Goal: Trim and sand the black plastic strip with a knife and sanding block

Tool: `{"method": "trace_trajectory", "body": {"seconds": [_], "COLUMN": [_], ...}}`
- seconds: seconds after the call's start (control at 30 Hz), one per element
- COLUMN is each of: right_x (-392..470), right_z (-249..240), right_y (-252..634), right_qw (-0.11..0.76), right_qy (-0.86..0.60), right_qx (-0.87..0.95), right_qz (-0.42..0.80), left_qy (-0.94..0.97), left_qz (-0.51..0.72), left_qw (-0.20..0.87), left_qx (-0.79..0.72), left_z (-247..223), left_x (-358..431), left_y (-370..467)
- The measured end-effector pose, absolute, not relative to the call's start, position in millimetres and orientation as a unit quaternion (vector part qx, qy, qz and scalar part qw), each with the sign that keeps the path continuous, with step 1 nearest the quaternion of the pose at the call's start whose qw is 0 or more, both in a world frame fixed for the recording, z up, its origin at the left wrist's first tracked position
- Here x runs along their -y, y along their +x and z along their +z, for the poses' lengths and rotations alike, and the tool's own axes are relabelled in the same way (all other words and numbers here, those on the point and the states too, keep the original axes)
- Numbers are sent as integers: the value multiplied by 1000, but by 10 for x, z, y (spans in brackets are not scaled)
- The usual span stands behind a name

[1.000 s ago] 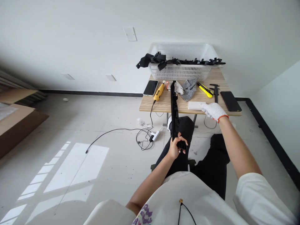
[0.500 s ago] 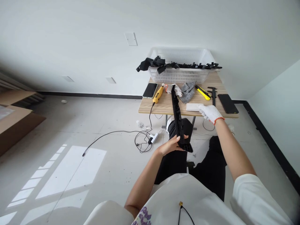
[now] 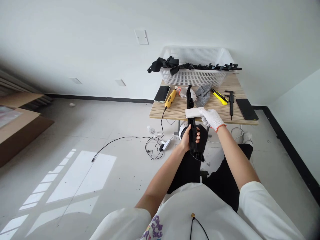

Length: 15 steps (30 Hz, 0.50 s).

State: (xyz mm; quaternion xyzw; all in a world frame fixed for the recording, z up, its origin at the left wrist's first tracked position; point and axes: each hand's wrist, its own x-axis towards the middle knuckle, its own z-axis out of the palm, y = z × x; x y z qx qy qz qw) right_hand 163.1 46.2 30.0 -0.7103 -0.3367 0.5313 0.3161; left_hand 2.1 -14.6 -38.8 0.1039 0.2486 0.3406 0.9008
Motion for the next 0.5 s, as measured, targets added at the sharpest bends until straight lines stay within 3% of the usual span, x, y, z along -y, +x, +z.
{"method": "trace_trajectory", "body": {"seconds": [0.2,0.5], "right_x": [-482,-405], "right_z": [276,364], "right_y": [1674,1668], "right_qw": [285,260], "right_qy": [-722,-747], "right_qx": [336,353], "right_qz": [533,500], "left_qy": [91,-40], "left_qz": [318,286], "left_qw": [931,949], "left_qx": [-154,-129], "left_z": [-383,-261], "left_x": [73,-43], "left_y": [0,97]}}
